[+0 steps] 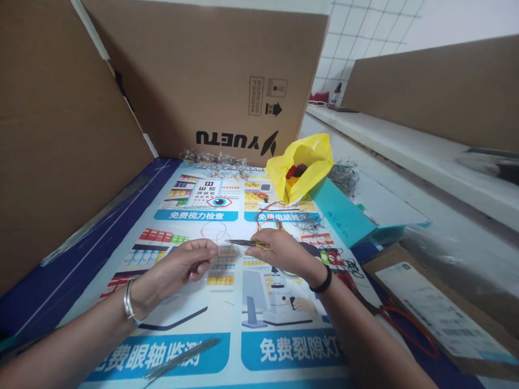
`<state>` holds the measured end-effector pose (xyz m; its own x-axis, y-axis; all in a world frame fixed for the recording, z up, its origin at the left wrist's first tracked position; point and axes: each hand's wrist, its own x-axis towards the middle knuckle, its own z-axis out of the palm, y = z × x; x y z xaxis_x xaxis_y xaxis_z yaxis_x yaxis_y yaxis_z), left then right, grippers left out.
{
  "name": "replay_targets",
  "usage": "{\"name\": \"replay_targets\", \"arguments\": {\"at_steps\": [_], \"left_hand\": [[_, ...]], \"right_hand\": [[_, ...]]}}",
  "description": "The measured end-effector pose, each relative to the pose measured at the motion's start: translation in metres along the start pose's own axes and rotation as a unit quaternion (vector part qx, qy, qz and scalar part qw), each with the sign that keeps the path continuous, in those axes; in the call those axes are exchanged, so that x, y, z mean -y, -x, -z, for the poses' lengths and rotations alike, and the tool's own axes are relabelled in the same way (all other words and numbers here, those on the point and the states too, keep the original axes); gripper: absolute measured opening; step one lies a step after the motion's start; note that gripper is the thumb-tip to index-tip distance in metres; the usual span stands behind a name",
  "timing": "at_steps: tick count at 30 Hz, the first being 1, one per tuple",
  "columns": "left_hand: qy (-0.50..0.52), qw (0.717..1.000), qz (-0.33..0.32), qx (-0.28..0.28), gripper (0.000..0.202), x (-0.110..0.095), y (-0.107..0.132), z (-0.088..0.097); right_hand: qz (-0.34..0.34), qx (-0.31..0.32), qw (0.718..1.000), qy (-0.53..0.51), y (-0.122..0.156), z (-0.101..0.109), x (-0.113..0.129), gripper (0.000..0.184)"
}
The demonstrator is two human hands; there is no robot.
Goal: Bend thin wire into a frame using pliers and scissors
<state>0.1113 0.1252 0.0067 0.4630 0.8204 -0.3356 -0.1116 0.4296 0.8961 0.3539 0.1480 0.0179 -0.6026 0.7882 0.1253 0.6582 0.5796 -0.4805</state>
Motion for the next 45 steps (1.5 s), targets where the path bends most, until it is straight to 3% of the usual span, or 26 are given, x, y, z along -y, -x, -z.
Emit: {"name": "replay_targets", "arguments": {"at_steps": [12,18,22,30,36,45], "left_hand": [[-0.069,0.987,-0.062,-0.132,0.013,0.000,0.000,-0.013],[-0.215,0.950,-0.104,-0.201,0.009,0.002,-0.002,-0.008],[-0.244,0.941,-0.109,-0.207,0.010,0.002,-0.001,-0.006],[-0.215,0.952,-0.125,-0.176,0.009,0.005,-0.003,-0.004],[-0.219,0.948,-0.135,-0.186,0.008,0.006,-0.004,-0.003],[-0.357,0.887,-0.182,-0.232,0.011,-0.003,0.004,-0.009]], "right_hand": [[-0.038,0.018,0.999,-0.003,-0.003,-0.006,0.011,0.029],[-0.060,0.031,0.996,-0.059,-0.004,-0.007,0.016,0.032],[-0.080,0.038,0.992,-0.088,-0.003,-0.007,0.018,0.035],[-0.087,0.044,0.986,-0.135,-0.003,-0.009,0.014,0.037],[-0.090,0.037,0.988,-0.122,-0.003,-0.009,0.015,0.035],[-0.085,0.028,0.992,-0.090,-0.003,-0.009,0.019,0.036]]}}
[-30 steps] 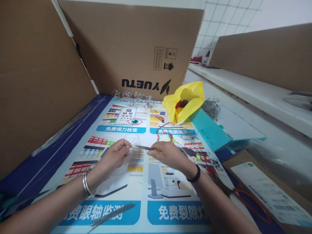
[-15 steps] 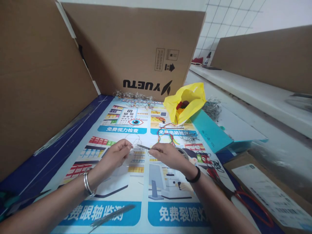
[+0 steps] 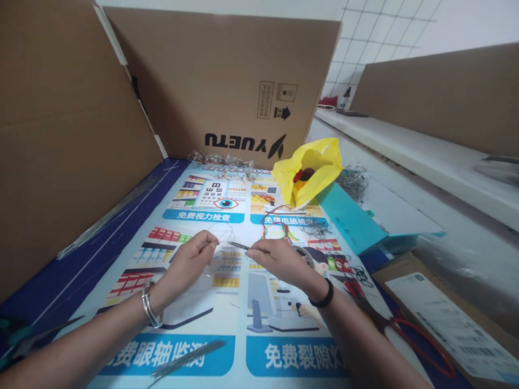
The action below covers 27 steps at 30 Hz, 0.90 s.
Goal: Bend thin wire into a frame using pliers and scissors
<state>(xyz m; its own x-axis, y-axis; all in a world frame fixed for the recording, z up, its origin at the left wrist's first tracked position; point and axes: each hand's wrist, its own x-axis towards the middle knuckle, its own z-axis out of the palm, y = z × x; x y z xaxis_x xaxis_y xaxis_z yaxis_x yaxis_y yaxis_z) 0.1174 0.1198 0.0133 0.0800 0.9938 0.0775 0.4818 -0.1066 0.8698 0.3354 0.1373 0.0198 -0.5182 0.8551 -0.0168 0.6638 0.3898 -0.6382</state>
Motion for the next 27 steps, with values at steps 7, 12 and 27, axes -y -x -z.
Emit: {"name": "replay_targets", "arguments": {"at_steps": [7,12,27], "left_hand": [[-0.071,0.997,-0.036,-0.023,0.012,0.010,-0.001,-0.003],[-0.076,0.996,-0.045,-0.015,0.012,0.012,-0.001,-0.003],[0.161,0.975,0.062,0.140,0.021,0.009,-0.006,0.000]], "right_hand": [[-0.003,0.000,1.000,0.000,-0.001,-0.002,0.001,0.035],[-0.006,-0.013,1.000,0.004,-0.001,-0.002,-0.001,0.036],[0.017,-0.022,0.999,0.022,-0.001,0.001,-0.002,0.032]]}}
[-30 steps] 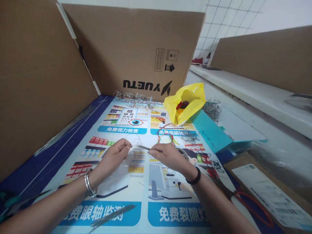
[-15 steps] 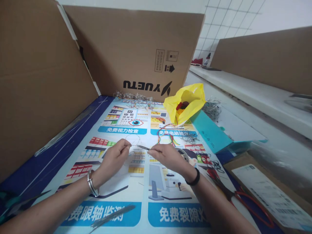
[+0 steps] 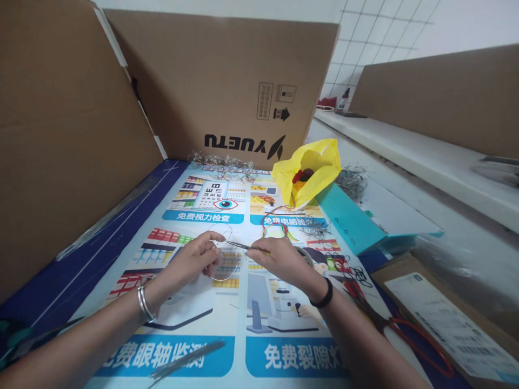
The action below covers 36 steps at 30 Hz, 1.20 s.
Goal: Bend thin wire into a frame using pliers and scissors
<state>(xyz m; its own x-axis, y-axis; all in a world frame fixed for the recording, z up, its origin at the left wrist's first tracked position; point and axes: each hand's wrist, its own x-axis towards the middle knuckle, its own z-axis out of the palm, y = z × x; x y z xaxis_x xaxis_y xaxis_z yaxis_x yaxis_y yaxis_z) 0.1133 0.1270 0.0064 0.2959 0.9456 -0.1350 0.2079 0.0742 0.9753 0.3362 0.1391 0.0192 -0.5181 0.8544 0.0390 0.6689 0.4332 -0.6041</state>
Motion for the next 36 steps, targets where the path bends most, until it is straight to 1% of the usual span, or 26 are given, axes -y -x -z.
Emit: {"name": "replay_targets", "arguments": {"at_steps": [2,5,8,10,16,20,24,28,33,36], "left_hand": [[0.018,0.999,0.018,0.024,0.025,-0.003,0.001,0.002],[0.079,0.995,0.040,0.037,0.025,-0.006,0.002,0.003],[0.159,0.985,0.045,0.050,0.025,-0.004,0.002,0.002],[0.187,0.980,0.045,0.057,0.025,-0.001,0.001,0.002],[0.179,0.980,0.053,0.068,0.023,0.000,0.001,0.004],[0.197,0.976,0.056,0.078,0.020,-0.004,0.001,0.007],[0.193,0.975,0.069,0.082,0.019,-0.005,0.000,0.008],[0.200,0.973,0.081,0.081,0.013,-0.003,0.000,0.008],[0.216,0.970,0.062,0.096,0.014,-0.001,0.000,0.008],[0.214,0.970,0.063,0.099,0.017,0.000,0.001,0.007]], "right_hand": [[0.005,0.001,1.000,0.004,0.000,0.000,0.000,0.031],[0.016,0.002,1.000,0.010,0.001,0.000,0.001,0.030],[0.019,0.003,1.000,0.011,0.001,-0.002,0.002,0.030],[0.018,0.005,1.000,0.010,0.000,-0.002,0.002,0.030],[0.019,-0.005,1.000,0.007,0.001,-0.004,0.005,0.029],[0.015,-0.035,0.999,0.016,0.000,-0.013,0.005,0.030],[0.020,-0.060,0.998,0.018,0.000,-0.021,0.003,0.030],[0.025,-0.064,0.997,0.017,0.000,-0.024,0.003,0.031],[0.027,-0.066,0.997,0.014,0.000,-0.024,0.003,0.031],[0.032,-0.072,0.997,0.014,-0.001,-0.025,0.003,0.029]]}}
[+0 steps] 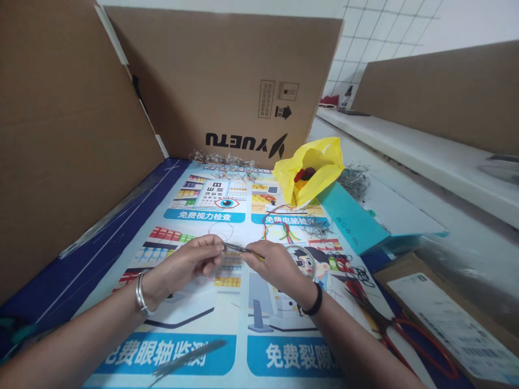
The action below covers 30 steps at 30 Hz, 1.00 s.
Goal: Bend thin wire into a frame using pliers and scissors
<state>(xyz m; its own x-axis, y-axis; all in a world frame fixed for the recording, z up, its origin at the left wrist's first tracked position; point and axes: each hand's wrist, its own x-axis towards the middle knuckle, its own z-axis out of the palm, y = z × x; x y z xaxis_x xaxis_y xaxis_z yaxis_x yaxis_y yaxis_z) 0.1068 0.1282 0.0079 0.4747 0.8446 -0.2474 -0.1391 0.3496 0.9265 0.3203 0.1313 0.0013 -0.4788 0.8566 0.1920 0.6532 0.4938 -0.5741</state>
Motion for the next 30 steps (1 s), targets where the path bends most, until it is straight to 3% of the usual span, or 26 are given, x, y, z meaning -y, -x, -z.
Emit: {"name": "replay_targets", "arguments": {"at_steps": [18,30], "left_hand": [[-0.011,0.999,0.023,-0.022,0.014,-0.002,-0.002,0.000],[-0.002,1.000,0.025,0.000,0.015,-0.003,-0.003,0.001]], "right_hand": [[0.002,-0.034,0.999,-0.009,0.004,-0.016,0.000,0.025],[-0.009,-0.053,0.998,-0.029,0.004,-0.020,0.000,0.025]]}}
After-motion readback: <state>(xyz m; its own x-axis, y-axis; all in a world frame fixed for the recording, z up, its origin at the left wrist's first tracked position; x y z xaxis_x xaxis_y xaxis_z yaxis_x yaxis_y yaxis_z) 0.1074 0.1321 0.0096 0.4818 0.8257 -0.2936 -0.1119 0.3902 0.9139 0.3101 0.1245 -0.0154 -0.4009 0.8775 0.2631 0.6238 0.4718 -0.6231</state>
